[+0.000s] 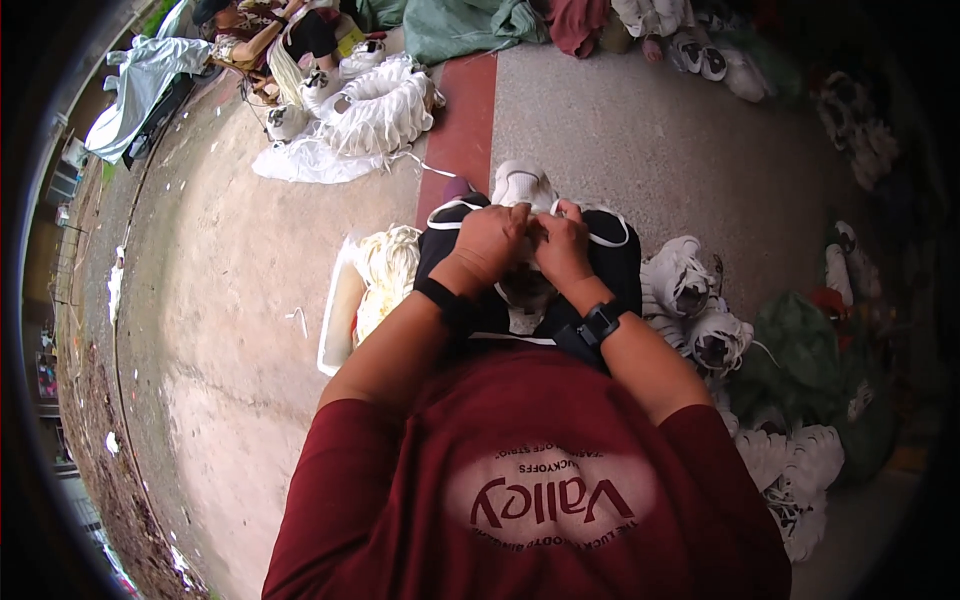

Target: Lacing a white athletic shoe.

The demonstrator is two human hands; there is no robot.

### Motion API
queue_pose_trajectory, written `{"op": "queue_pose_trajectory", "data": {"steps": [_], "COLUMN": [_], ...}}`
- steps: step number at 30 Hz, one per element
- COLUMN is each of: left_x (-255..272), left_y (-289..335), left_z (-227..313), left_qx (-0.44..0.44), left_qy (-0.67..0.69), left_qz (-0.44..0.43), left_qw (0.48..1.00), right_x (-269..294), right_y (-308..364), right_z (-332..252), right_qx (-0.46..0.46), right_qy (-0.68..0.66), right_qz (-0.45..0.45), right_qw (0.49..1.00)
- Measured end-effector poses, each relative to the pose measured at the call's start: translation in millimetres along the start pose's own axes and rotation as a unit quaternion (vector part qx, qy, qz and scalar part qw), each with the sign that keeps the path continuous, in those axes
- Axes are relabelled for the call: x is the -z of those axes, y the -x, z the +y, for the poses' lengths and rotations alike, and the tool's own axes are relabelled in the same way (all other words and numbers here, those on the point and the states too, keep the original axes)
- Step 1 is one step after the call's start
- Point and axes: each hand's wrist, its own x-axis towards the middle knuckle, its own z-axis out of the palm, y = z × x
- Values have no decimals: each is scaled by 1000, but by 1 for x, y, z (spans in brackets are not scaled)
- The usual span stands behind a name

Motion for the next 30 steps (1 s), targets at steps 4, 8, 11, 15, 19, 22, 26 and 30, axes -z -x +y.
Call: {"op": "queue_pose_trajectory", "data": {"steps": [4,8,11,15,19,22,26,30], "left_x": [5,15,18,14,9,8,7,4], "left_y": [-11,-11,-7,-8,-12,-13,-8,-4], "left_z": [1,1,1,2,2,1,-2,-2], "left_qx": [-47,-82,-73,-29,-39,-56,-96,-115], "left_qy": [-54,-50,-36,-27,-18,-12,-13,-27], "left_qz": [-45,-65,-68,-77,-89,-104,-72,-15], "left_qw": [996,993,994,996,995,993,993,993], "right_x": [5,9,5,2,10,14,12,11], "right_y": [-1,0,-1,-1,4,6,4,5], "right_z": [-5,-6,-3,-3,-7,-8,-6,-5], "right_qx": [7,-6,-26,-25,14,35,28,33], "right_qy": [-26,-72,-75,-72,1,35,9,-8], "right_qz": [15,24,-1,29,28,30,20,46], "right_qw": [1000,997,997,997,1000,998,999,998]}}
